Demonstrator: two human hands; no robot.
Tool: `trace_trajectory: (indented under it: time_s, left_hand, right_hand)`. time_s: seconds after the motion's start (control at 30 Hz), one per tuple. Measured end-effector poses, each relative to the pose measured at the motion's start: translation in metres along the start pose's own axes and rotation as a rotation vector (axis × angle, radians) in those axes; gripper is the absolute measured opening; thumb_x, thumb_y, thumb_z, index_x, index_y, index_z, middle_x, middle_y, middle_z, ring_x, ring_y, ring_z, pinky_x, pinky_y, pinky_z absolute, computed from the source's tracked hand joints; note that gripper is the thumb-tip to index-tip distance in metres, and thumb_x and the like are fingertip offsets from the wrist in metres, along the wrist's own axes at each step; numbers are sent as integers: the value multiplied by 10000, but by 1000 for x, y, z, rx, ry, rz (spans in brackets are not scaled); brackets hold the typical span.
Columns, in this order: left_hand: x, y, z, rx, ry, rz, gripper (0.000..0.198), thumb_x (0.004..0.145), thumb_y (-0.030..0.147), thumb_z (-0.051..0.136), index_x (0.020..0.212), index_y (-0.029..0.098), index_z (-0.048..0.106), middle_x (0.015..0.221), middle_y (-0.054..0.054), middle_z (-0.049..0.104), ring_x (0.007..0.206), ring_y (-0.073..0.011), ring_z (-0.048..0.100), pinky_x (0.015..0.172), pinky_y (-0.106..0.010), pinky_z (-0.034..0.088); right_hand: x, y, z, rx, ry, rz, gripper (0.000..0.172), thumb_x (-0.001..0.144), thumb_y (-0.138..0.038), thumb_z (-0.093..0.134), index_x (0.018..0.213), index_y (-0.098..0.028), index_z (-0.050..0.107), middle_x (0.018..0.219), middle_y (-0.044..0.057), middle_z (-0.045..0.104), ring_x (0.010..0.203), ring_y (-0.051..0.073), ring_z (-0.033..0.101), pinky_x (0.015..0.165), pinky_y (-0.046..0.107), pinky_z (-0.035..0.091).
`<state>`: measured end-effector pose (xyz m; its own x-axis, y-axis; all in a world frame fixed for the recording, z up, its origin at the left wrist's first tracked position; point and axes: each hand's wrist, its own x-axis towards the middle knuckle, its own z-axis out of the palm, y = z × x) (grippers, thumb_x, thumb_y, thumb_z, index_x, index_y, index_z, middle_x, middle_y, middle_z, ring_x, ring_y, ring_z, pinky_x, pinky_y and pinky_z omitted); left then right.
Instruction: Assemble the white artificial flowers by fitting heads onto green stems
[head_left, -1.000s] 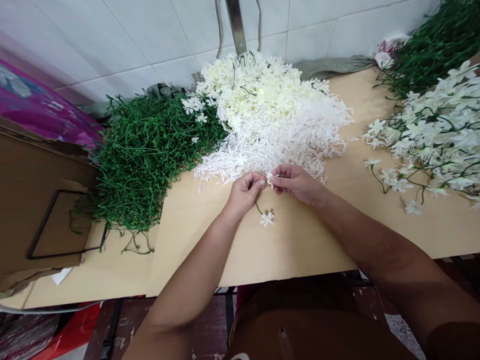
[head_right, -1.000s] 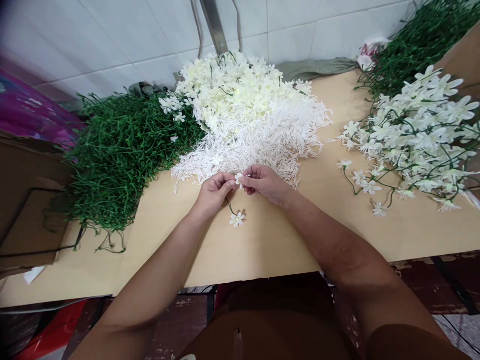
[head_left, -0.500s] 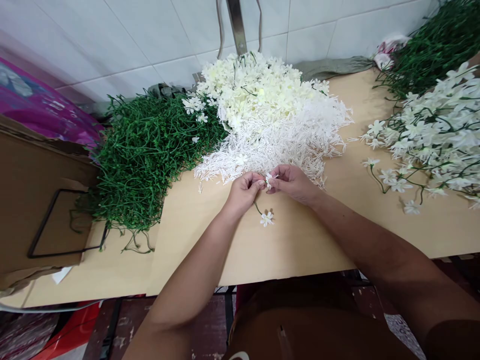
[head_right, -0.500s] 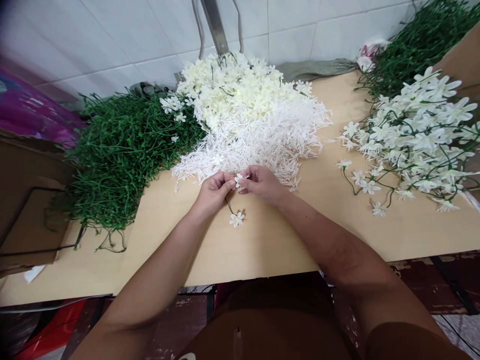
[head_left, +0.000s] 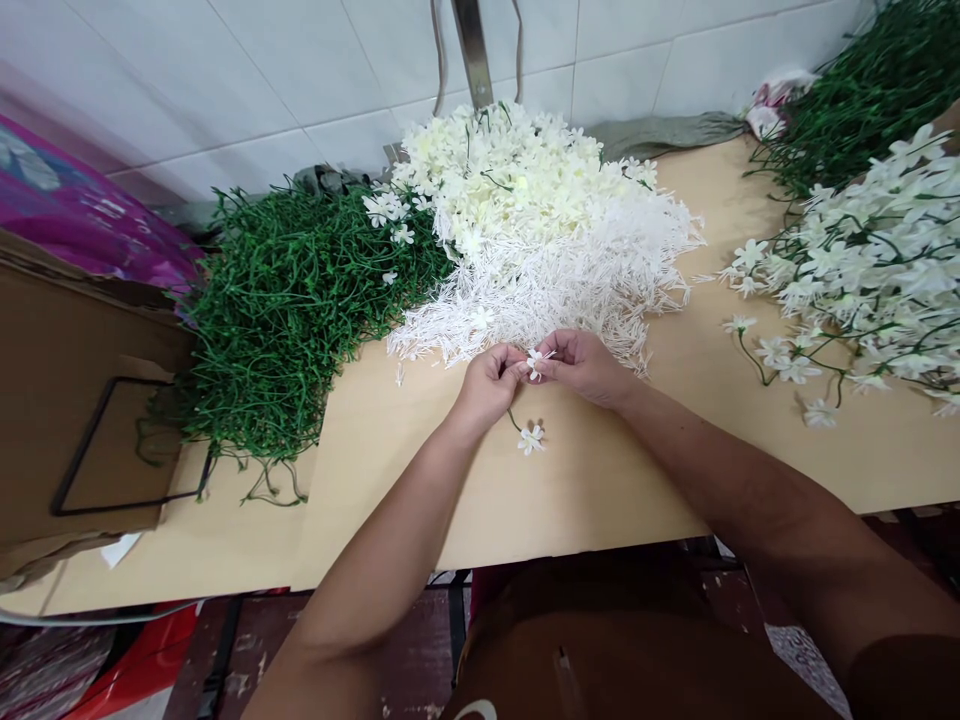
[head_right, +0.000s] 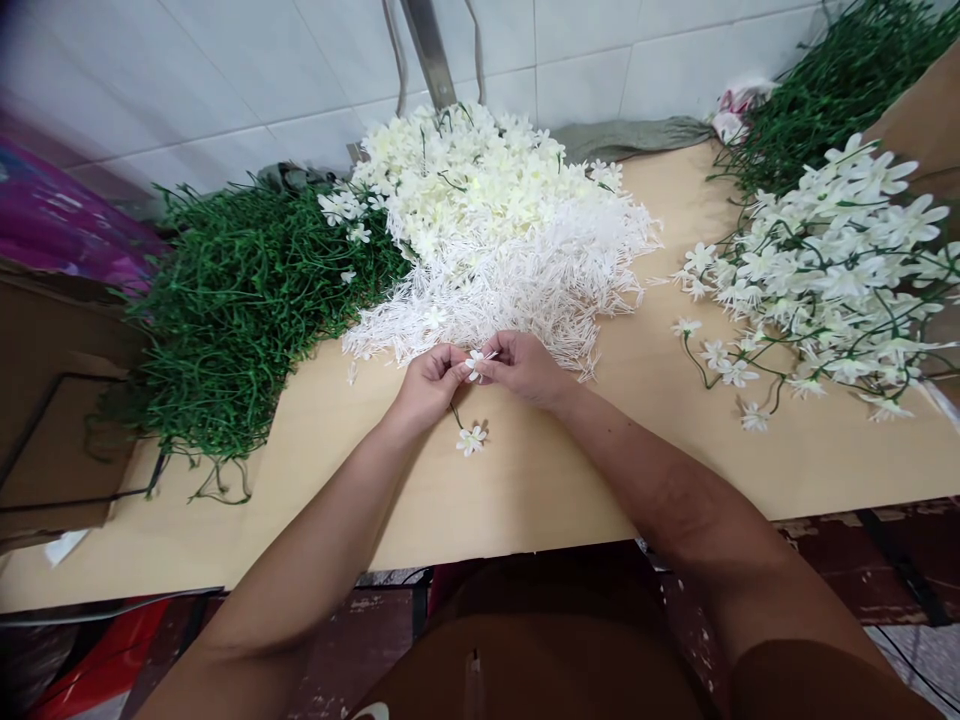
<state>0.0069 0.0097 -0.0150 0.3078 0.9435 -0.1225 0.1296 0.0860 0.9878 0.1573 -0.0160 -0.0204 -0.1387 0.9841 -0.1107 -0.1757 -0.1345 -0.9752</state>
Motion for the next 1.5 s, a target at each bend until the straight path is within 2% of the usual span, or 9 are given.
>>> trace_trajectory:
  time_s: [0.23,0.37,0.47,0.63,0.8,0.97,1.1,1.27,1.5]
  left_hand:
    - [0,-2,-2,-3,-22,-2,107,654,127,632,598,150,544,535,31,567,522,-83,483,538,-207,367]
    - [1,-4,-3,-8,-28,-1,102,662,136,642,622,146,549,555,23,569,547,-86,493,558,-210,372]
    - [1,-5,-2,-41,-6,48,120,662,158,664,658,152,544,524,46,515,514,-69,444,516,-195,335]
    - [3,-4,0,-183,22,86,266,598,181,732,732,171,502,467,94,429,431,-42,362,448,-174,282]
    - [3,-1,-1,-237,-26,67,317,567,279,771,695,160,507,462,79,467,427,-45,398,441,-175,302]
    - [1,3,-2,-204,-83,26,335,582,353,769,737,151,552,516,49,528,471,-57,442,488,-193,351]
    - [-2,3,-6,-50,-134,29,322,673,434,692,747,146,569,575,30,533,520,-68,446,517,-207,348]
    - [-3,2,-10,220,-158,91,333,762,461,585,643,155,535,502,50,384,505,-77,332,489,-221,257]
    - [-2,4,-15,51,-314,97,432,725,574,590,696,144,561,546,35,424,522,-78,315,499,-231,228]
  right_hand:
    - [0,0,4,-79,29,-54,381,517,-385,804,665,-171,527,603,-40,568,589,106,586,587,253,476]
    - [1,-1,6,-45,36,-47,400,515,-380,811,683,-167,516,618,-44,561,591,99,596,602,252,491]
    - [2,-1,5,3,23,-32,413,524,-373,810,702,-165,501,611,-50,566,585,86,599,617,249,519]
    - [3,0,2,-9,5,-65,377,566,-328,796,725,-161,498,582,-64,546,530,59,552,527,217,526]
    - [4,1,1,1,-31,-62,346,584,-318,790,753,-143,544,599,-51,562,530,52,547,523,206,528]
    - [3,1,0,-6,-56,-62,313,596,-313,786,716,-133,560,582,-40,571,510,54,546,513,203,504]
    - [4,-3,-1,6,-16,-70,336,576,-324,799,711,-142,550,563,-55,560,482,53,533,493,205,483]
    - [3,-7,-1,26,-6,-71,346,544,-311,819,690,-144,553,538,-61,560,475,52,524,485,197,457]
    - [0,-6,-1,100,-92,-28,322,570,-316,810,710,-132,585,568,-39,605,536,54,548,562,196,448]
